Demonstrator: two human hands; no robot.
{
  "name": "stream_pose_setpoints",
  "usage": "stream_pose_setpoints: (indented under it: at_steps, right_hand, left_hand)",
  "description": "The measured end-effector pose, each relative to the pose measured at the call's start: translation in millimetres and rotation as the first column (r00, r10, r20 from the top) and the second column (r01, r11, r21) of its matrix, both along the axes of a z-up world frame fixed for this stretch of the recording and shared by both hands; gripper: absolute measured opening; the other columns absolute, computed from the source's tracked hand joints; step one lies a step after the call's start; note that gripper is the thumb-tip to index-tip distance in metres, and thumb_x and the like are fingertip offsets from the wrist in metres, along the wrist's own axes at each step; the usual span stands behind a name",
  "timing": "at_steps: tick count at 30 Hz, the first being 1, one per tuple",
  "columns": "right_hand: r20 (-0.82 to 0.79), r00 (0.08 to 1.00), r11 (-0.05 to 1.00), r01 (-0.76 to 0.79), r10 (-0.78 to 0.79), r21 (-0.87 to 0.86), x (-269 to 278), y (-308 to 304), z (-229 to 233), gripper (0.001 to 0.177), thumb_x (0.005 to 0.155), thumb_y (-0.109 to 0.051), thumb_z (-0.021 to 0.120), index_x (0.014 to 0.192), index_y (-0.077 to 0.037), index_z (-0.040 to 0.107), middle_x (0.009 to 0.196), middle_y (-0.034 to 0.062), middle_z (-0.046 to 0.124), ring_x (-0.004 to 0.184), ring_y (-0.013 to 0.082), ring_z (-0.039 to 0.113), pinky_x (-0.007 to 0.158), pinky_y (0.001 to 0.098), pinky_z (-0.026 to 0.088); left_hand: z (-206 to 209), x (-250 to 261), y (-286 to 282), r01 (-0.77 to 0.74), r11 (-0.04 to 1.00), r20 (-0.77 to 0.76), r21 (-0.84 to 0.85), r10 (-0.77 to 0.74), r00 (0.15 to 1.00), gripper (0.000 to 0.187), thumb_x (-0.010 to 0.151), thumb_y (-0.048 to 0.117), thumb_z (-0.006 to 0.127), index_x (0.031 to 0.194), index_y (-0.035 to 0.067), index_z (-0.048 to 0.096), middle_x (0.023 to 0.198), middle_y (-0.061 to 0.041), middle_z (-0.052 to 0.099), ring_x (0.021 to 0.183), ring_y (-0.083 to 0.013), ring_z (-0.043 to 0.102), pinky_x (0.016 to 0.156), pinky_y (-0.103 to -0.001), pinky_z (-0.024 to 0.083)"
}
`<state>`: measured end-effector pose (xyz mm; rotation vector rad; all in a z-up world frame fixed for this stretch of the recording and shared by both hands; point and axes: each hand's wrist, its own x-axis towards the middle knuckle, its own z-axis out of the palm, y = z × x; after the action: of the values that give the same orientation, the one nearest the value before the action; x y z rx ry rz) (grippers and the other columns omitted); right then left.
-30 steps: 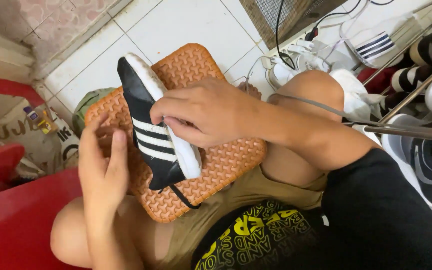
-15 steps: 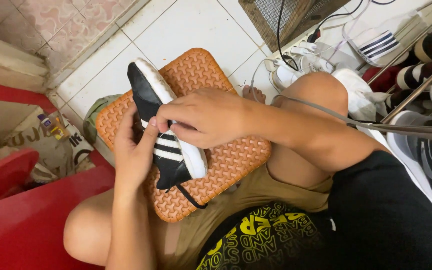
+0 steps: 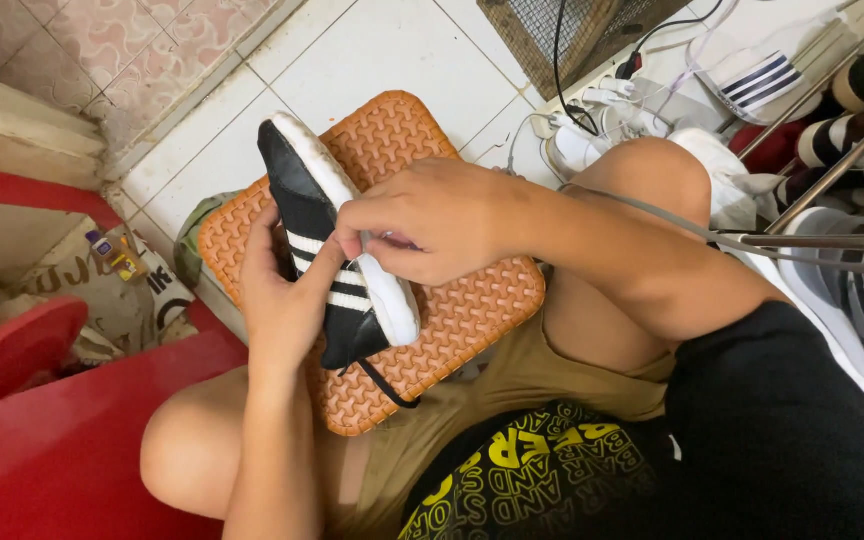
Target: Hand-sewing the rubber sole of a sneaker to the upper part using a needle and thread.
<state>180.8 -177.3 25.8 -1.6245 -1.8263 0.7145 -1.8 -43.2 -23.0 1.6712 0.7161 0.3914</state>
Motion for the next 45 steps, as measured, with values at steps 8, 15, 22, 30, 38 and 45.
stream_pose_setpoints:
  at_steps: [8,15,22,30,38,45]
  right_hand:
    - [0.041,0.997,0.996,0.068,-0.071,0.064,3,-1,-4,0.013,0.098,-0.015,0.052,0.105,-0.018,0.062,0.068,0.0051,0.063,0.066,0.0266,0.069,0.062,0.0413,0.055]
    - [0.061,0.998,1.0,0.028,-0.028,-0.006,0,-4,7,0.015,0.095,-0.016,0.052,0.102,-0.019,0.065,0.062,0.0033,0.061,0.063,0.0288,0.067,0.064,0.0416,0.056]
    - [0.082,0.996,0.997,-0.021,0.027,-0.072,0,-8,9,0.016,0.092,-0.018,0.054,0.101,-0.021,0.066,0.06,0.0026,0.06,0.064,0.0277,0.068,0.066,0.0427,0.056]
    - [0.076,0.994,0.971,-0.055,0.074,-0.231,0,-12,15,0.017,0.088,-0.019,0.056,0.097,-0.022,0.069,0.058,0.0039,0.063,0.066,0.0292,0.07,0.071,0.043,0.056]
    - [0.051,0.998,0.953,-0.022,0.039,-0.301,2,-21,24,0.016,0.085,-0.016,0.059,0.092,-0.02,0.072,0.055,0.0041,0.059,0.064,0.0273,0.069,0.074,0.0411,0.056]
    - [0.044,0.999,0.955,-0.009,0.024,-0.298,7,-22,16,0.015,0.085,-0.017,0.06,0.093,-0.021,0.073,0.054,0.0024,0.057,0.064,0.0252,0.068,0.076,0.0399,0.056]
  left_hand:
    - [28,7,-10,0.015,0.997,-0.138,0.07,-0.005,0.99,0.063,0.088,0.027,0.083,0.14,0.002,0.057,0.116,-0.021,0.069,0.113,-0.0337,0.069,0.097,-0.049,0.054]
    - [15,0,-11,0.004,0.992,-0.149,0.127,0.015,0.989,0.058,0.093,0.03,0.078,0.141,0.004,0.057,0.117,-0.021,0.069,0.112,-0.0336,0.069,0.096,-0.048,0.055]
    - [18,1,-14,0.026,0.996,-0.112,0.088,-0.016,0.994,0.062,0.093,0.028,0.078,0.143,0.002,0.054,0.119,-0.022,0.068,0.113,-0.0346,0.067,0.098,-0.051,0.053]
    - [6,-2,-17,0.113,0.99,0.031,-0.081,-0.111,0.993,0.067,0.086,0.012,0.081,0.144,-0.002,0.052,0.119,-0.02,0.066,0.117,-0.0289,0.063,0.102,-0.047,0.053]
    - [12,0,-24,0.234,0.956,0.06,-0.176,-0.226,0.972,0.084,0.083,0.006,0.076,0.154,-0.01,0.034,0.133,-0.027,0.059,0.128,-0.0332,0.057,0.108,-0.05,0.048]
    - [27,1,-26,0.222,0.971,0.001,-0.089,-0.223,0.975,0.092,0.086,0.017,0.08,0.155,-0.011,0.026,0.133,-0.03,0.056,0.126,-0.0389,0.059,0.108,-0.053,0.047]
